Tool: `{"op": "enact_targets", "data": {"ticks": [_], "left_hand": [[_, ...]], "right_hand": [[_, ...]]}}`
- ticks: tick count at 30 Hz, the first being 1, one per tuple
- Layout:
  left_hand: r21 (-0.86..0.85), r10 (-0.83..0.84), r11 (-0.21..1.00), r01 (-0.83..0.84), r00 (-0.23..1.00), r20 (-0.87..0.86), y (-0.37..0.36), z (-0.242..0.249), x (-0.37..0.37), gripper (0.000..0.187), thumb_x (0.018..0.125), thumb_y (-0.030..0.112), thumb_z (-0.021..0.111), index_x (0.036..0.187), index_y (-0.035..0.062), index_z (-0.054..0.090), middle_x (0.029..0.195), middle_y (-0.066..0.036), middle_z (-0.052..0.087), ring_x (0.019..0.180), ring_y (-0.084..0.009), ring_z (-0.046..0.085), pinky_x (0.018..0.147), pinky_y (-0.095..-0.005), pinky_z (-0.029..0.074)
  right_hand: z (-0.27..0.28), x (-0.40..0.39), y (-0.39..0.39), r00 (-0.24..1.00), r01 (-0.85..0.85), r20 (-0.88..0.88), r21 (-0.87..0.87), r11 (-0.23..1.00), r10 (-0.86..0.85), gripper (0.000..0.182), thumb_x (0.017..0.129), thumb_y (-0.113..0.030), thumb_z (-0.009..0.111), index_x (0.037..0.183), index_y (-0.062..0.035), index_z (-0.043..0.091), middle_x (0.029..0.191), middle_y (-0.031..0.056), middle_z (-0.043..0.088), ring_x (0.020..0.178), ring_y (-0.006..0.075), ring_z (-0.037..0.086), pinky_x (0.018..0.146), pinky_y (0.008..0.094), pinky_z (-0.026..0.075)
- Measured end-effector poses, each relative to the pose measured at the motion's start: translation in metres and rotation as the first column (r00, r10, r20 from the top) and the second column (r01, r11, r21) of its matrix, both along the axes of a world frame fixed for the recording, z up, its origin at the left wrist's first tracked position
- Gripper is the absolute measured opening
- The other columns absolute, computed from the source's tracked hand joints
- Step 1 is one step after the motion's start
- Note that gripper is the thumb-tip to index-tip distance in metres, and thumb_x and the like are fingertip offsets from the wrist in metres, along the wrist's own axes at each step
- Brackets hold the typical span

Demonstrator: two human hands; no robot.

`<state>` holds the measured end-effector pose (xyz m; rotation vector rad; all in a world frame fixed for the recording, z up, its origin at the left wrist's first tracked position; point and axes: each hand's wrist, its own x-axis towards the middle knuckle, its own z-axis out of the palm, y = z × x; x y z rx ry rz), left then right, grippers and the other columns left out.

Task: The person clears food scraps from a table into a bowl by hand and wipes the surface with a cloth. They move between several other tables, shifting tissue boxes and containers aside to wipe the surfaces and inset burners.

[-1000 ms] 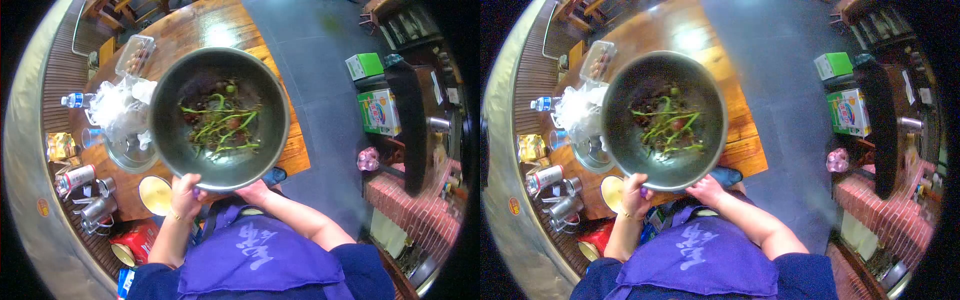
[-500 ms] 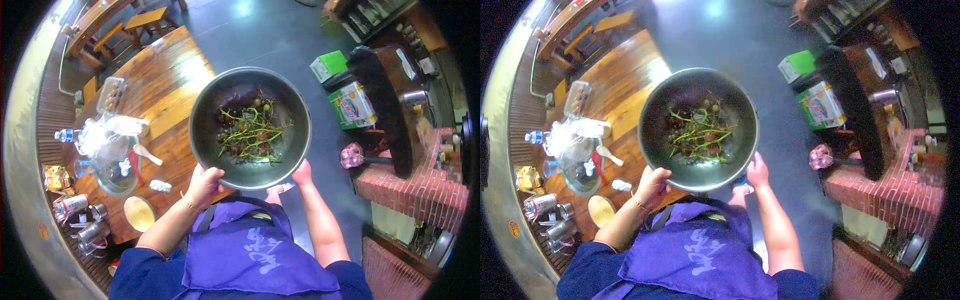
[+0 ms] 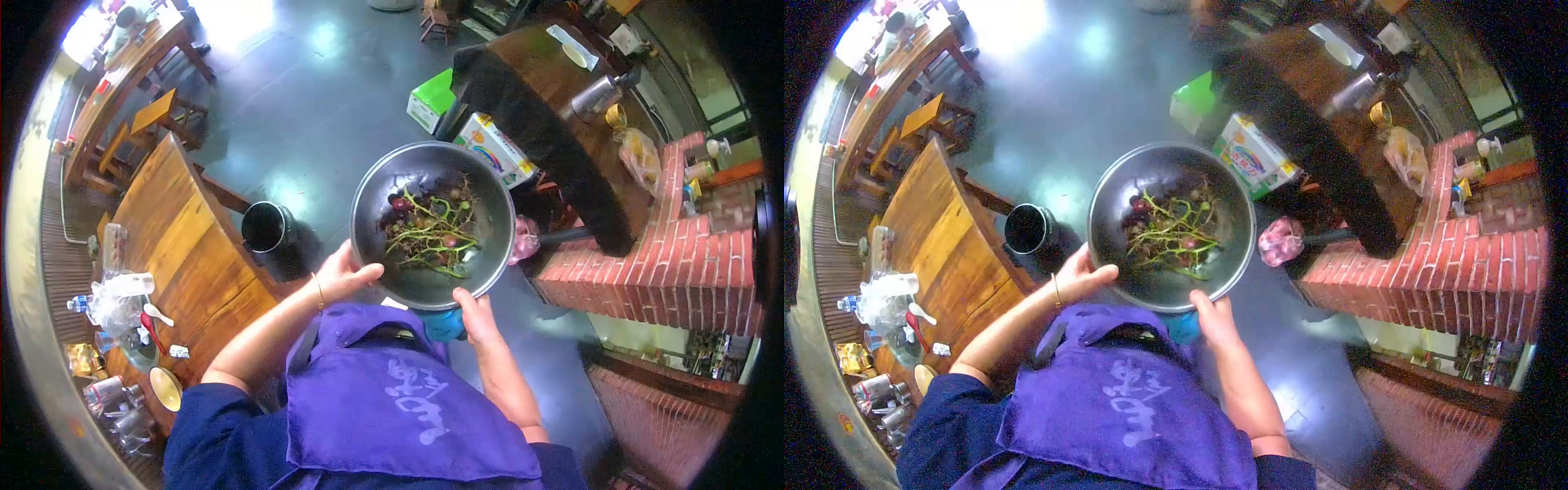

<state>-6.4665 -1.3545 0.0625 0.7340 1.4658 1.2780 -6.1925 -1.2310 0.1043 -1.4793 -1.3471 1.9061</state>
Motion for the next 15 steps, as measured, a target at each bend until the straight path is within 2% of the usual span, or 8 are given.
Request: {"op": "enact_targets", "data": {"ticks": [1, 3, 4, 5, 7, 10, 13, 15], "left_hand": [[-0.016, 0.048, 0.999, -0.052, 0.98, -0.192, 0.017, 0.011, -0.003, 0.06, 0.084, 0.03, 0.078, 0.132, 0.0086, 0.051, 0.082, -0.008, 0.068, 0.066, -0.0158, 0.064, 0.062, -0.0296, 0.052], [-0.056, 0.104, 0.985, -0.16, 0.828, -0.552, 0.049, 0.055, -0.011, 0.05, 0.082, 0.027, 0.079, 0.123, 0.0071, 0.058, 0.069, -0.005, 0.064, 0.06, -0.0117, 0.06, 0.056, -0.0294, 0.049], [0.029, 0.084, 0.996, -0.086, 0.756, -0.649, 0.066, 0.086, -0.011, 0.028, 0.087, 0.013, 0.074, 0.112, 0.0045, 0.064, 0.068, -0.002, 0.061, 0.061, -0.0048, 0.055, 0.054, -0.0228, 0.045], [0.317, 0.219, 0.946, 0.073, 0.579, -0.786, 0.092, 0.082, -0.011, 0.017, 0.085, 0.014, 0.075, 0.099, 0.0069, 0.068, 0.066, -0.003, 0.06, 0.055, -0.0122, 0.058, 0.051, -0.0266, 0.046], [0.225, 0.064, 0.877, 0.423, 0.362, -0.93, 0.144, 0.103, -0.011, 0.011, 0.085, 0.017, 0.071, 0.093, 0.0101, 0.07, 0.076, -0.004, 0.065, 0.063, -0.0226, 0.065, 0.057, -0.0336, 0.053], [-0.192, -0.292, 0.766, 0.614, 0.067, -0.954, 0.223, 0.118, 0.004, 0.014, 0.085, 0.016, 0.064, 0.098, 0.0121, 0.07, 0.095, -0.005, 0.068, 0.081, -0.0285, 0.069, 0.068, -0.0404, 0.057], [-0.394, -0.394, 0.739, 0.547, -0.125, -0.911, 0.289, 0.09, 0.002, 0.019, 0.085, 0.014, 0.059, 0.101, 0.013, 0.069, 0.107, -0.007, 0.066, 0.091, -0.0292, 0.069, 0.075, -0.0421, 0.058], [-0.535, -0.436, 0.626, 0.568, -0.314, -0.843, 0.332, 0.085, -0.009, 0.019, 0.083, 0.014, 0.058, 0.099, 0.0121, 0.068, 0.107, -0.009, 0.066, 0.089, -0.0326, 0.068, 0.076, -0.0433, 0.058]], "right_hand": [[0.002, 0.009, 0.01, 1.0, 0.028, -0.008, 0.013, 1.0, -0.028, 0.044, 0.086, -0.02, 0.062, 0.124, 0.0045, 0.059, 0.118, 0.0108, 0.065, 0.107, 0.0201, 0.059, 0.093, 0.0332, 0.047], [0.012, 0.024, 0.029, 0.999, 0.032, -0.043, 0.015, 0.999, -0.031, 0.042, 0.086, -0.017, 0.061, 0.122, 0.0048, 0.06, 0.115, 0.011, 0.065, 0.105, 0.0191, 0.06, 0.092, 0.0324, 0.047], [0.016, 0.028, 0.036, 0.998, 0.031, -0.054, 0.02, 0.999, -0.03, 0.041, 0.086, -0.017, 0.061, 0.121, 0.0047, 0.06, 0.114, 0.0107, 0.065, 0.104, 0.0188, 0.06, 0.091, 0.032, 0.047], [0.012, 0.034, 0.043, 0.998, 0.032, -0.063, 0.025, 0.999, -0.031, 0.04, 0.086, -0.016, 0.062, 0.12, 0.0046, 0.059, 0.113, 0.0104, 0.065, 0.102, 0.0185, 0.061, 0.09, 0.0317, 0.048], [0.008, 0.042, 0.055, 0.997, 0.069, -0.044, 0.063, 0.996, -0.066, 0.039, 0.086, -0.015, 0.063, 0.119, 0.0046, 0.058, 0.108, 0.0089, 0.066, 0.098, 0.0174, 0.061, 0.087, 0.0312, 0.049], [0.018, 0.038, 0.082, 0.995, 0.102, -0.015, 0.026, 0.994, -0.101, 0.039, 0.086, -0.015, 0.064, 0.118, 0.0053, 0.058, 0.106, 0.0087, 0.066, 0.097, 0.0167, 0.06, 0.087, 0.0323, 0.049], [0.024, 0.027, 0.114, 0.992, 0.088, -0.09, 0.021, 0.996, -0.086, 0.038, 0.086, -0.016, 0.064, 0.117, 0.0053, 0.06, 0.106, 0.0087, 0.067, 0.098, 0.0171, 0.06, 0.087, 0.0328, 0.05], [0.031, 0.017, 0.14, 0.996, 0.078, -0.052, 0.055, 0.995, -0.076, 0.037, 0.086, -0.016, 0.064, 0.116, 0.006, 0.061, 0.106, 0.0096, 0.067, 0.098, 0.0182, 0.061, 0.087, 0.0335, 0.05]]}}
